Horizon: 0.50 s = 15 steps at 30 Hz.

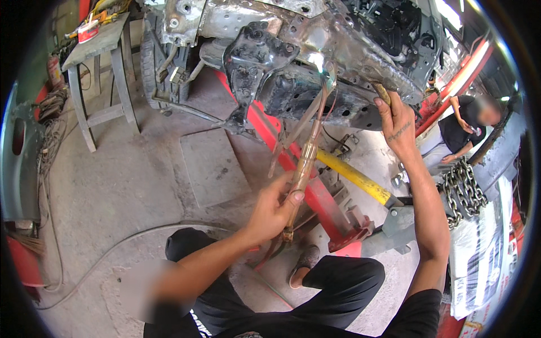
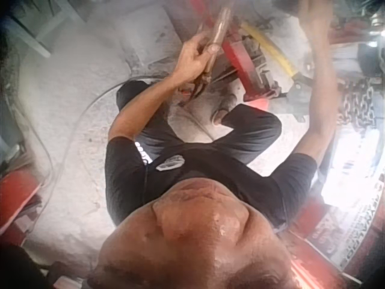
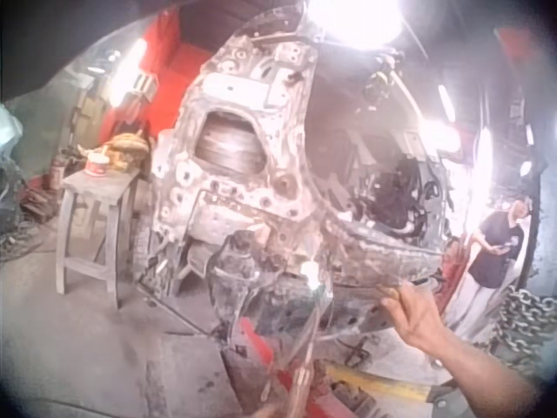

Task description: The person welds a metal car frame using a welding torch and filler rod, then uses a hammer to tap the weld area. The person is sitting on the floor in a workshop environment.

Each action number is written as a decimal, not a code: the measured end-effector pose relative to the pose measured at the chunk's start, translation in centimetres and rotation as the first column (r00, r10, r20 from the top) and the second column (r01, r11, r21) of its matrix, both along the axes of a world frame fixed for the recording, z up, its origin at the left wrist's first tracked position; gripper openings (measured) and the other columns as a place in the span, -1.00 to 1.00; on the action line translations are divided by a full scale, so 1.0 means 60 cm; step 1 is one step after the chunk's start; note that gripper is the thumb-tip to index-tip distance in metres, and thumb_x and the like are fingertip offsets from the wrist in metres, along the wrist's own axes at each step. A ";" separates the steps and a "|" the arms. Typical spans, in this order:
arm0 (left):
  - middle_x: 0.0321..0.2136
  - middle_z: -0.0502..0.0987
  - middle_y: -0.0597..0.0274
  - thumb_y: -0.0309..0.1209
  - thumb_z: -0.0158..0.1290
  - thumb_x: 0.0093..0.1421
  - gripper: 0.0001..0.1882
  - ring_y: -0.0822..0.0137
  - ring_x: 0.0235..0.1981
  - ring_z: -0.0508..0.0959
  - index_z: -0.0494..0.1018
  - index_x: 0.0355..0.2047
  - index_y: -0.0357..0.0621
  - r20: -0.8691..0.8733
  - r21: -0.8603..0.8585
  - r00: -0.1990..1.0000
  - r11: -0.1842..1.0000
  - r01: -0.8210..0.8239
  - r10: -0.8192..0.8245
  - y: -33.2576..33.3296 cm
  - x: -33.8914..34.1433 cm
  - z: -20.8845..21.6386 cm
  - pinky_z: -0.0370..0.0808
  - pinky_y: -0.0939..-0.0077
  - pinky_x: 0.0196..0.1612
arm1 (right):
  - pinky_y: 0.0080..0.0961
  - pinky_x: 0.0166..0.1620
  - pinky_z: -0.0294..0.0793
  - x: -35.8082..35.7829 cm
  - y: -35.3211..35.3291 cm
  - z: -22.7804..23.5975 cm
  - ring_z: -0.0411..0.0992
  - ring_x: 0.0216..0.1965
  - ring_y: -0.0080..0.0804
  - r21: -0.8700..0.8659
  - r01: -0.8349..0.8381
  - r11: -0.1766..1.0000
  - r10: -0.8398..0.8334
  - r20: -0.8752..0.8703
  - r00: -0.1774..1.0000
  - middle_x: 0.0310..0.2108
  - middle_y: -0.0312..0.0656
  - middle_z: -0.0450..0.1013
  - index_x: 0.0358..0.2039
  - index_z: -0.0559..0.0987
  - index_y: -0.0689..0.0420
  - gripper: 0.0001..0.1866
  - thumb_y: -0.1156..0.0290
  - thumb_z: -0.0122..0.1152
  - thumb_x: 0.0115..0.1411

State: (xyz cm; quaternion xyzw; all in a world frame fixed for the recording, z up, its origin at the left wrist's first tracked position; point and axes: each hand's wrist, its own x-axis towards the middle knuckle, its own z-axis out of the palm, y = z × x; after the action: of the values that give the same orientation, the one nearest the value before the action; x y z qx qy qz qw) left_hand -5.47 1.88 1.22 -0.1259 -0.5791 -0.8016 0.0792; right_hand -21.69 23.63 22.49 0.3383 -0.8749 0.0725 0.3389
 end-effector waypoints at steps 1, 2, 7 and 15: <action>-0.12 0.54 0.19 -0.38 0.06 0.38 -0.53 0.46 -0.08 0.48 0.31 0.23 -0.32 -0.005 0.007 1.000 1.000 0.010 -0.010 -0.002 -0.005 0.011 0.44 0.49 -0.01 | -0.11 -0.41 0.38 0.004 0.000 0.000 0.46 -0.47 0.19 0.003 -0.012 1.000 0.012 -0.010 1.000 -0.56 0.09 0.42 -0.29 0.39 0.22 -0.65 0.13 0.05 0.41; -0.10 0.54 0.19 -0.38 0.06 0.39 -0.53 0.46 -0.07 0.47 0.31 0.24 -0.32 -0.009 0.014 1.000 1.000 0.020 -0.020 -0.004 -0.012 0.019 0.44 0.49 0.01 | -0.11 -0.41 0.38 0.007 -0.001 0.001 0.46 -0.47 0.18 0.014 -0.009 1.000 0.010 -0.018 1.000 -0.55 0.09 0.42 -0.29 0.38 0.21 -0.65 0.14 0.06 0.41; -0.06 0.54 0.19 -0.40 0.06 0.38 -0.51 0.45 -0.04 0.48 0.29 0.27 -0.31 -0.011 0.071 1.000 0.997 -0.017 0.018 0.003 -0.050 0.018 0.44 0.49 0.03 | -0.10 -0.40 0.39 0.009 -0.006 0.002 0.48 -0.46 0.15 0.079 0.006 0.997 -0.002 -0.057 0.998 -0.50 0.06 0.45 -0.31 0.39 0.20 -0.67 0.16 0.09 0.40; -0.16 0.61 0.12 -0.45 0.05 0.38 -0.57 0.44 -0.14 0.56 0.33 0.23 -0.28 -0.012 0.109 0.999 0.994 -0.031 0.033 0.010 -0.055 0.035 0.50 0.54 -0.11 | -0.12 -0.44 0.41 0.010 -0.014 0.004 0.49 -0.48 0.12 0.147 0.046 0.988 -0.030 -0.108 0.994 -0.53 0.01 0.46 -0.33 0.38 0.18 -0.66 0.15 0.11 0.38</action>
State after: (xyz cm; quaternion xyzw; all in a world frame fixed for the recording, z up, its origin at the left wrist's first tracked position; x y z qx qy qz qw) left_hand -8.78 2.46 3.33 -0.1174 -0.5358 -0.8298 0.1028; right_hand -21.11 22.79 22.75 0.3494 -0.8650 -0.0175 0.3598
